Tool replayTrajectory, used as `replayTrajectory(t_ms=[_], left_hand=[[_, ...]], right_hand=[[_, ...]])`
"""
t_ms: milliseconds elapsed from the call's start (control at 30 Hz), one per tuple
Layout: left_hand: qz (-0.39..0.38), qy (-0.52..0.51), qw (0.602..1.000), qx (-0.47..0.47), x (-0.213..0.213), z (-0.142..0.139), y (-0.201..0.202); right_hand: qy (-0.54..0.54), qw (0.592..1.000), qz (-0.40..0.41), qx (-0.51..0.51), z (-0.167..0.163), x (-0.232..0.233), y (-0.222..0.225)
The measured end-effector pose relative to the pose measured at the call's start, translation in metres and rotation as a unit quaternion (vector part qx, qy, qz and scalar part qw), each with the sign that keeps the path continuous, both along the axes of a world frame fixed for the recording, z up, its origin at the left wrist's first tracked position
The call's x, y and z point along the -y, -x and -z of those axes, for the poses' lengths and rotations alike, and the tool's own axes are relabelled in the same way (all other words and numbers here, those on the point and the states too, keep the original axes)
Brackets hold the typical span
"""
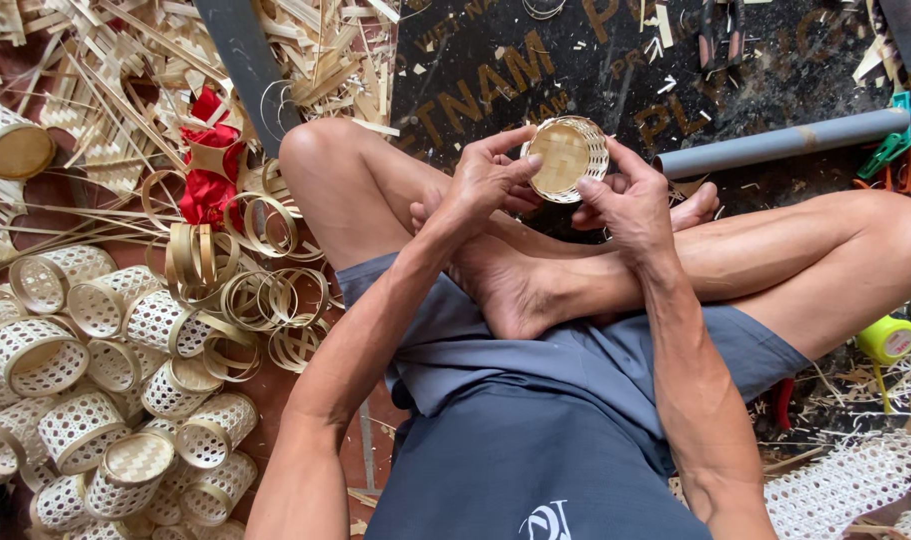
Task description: The person sits on the floor assembling a woven bamboo basket: they fit a woven cylindrical body to a round woven base, tuck and press the rim strips, and use a gray plastic pipe to press and seat the rim and base edges, working the basket around on their lap.
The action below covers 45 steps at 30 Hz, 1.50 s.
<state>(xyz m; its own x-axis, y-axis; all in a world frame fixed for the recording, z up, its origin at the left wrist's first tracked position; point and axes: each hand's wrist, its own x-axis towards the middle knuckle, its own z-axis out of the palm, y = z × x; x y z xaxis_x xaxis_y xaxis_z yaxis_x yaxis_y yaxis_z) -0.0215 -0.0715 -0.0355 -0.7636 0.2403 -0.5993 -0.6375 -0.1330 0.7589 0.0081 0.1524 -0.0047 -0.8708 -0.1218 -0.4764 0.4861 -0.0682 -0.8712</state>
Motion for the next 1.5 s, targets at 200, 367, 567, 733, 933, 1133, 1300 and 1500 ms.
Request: replayTrajectory(t_ms=[200,367,567,733,933,1133,1300,1500], left_hand=[[0.047,0.393,0.825,-0.404,-0.019,0.004,-0.002],[0.166,0.484,0.764,-0.394,-0.036,0.004,0.014],[0.198,0.451,0.789,-0.367,-0.021,0.001,0.023],[0.155,0.461,0.785,-0.385,-0.026,-0.003,0.021],[0.139,0.485,0.781,-0.367,-0.033,0.0,0.024],[0.146,0.5,0.776,-0.355,-0.031,-0.001,0.025],[0.137,0.475,0.768,-0.409,-0.031,0.0,0.025],[0.134,0.449,0.795,-0.385,-0.023,0.001,0.022]], right_hand=[[-0.42,0.817,-0.113,-0.379,-0.02,-0.011,0.031],[-0.462,0.738,-0.246,-0.426,-0.008,0.0,0.067],[-0.495,0.733,-0.319,-0.339,0.004,-0.003,0.069],[-0.496,0.722,-0.284,-0.391,0.0,0.001,0.066],[-0.489,0.709,-0.255,-0.439,0.008,0.002,0.064],[-0.514,0.71,-0.236,-0.42,0.014,0.003,0.063],[-0.537,0.664,-0.221,-0.471,0.005,0.007,0.062],[-0.463,0.671,-0.242,-0.527,-0.001,0.01,0.077]])
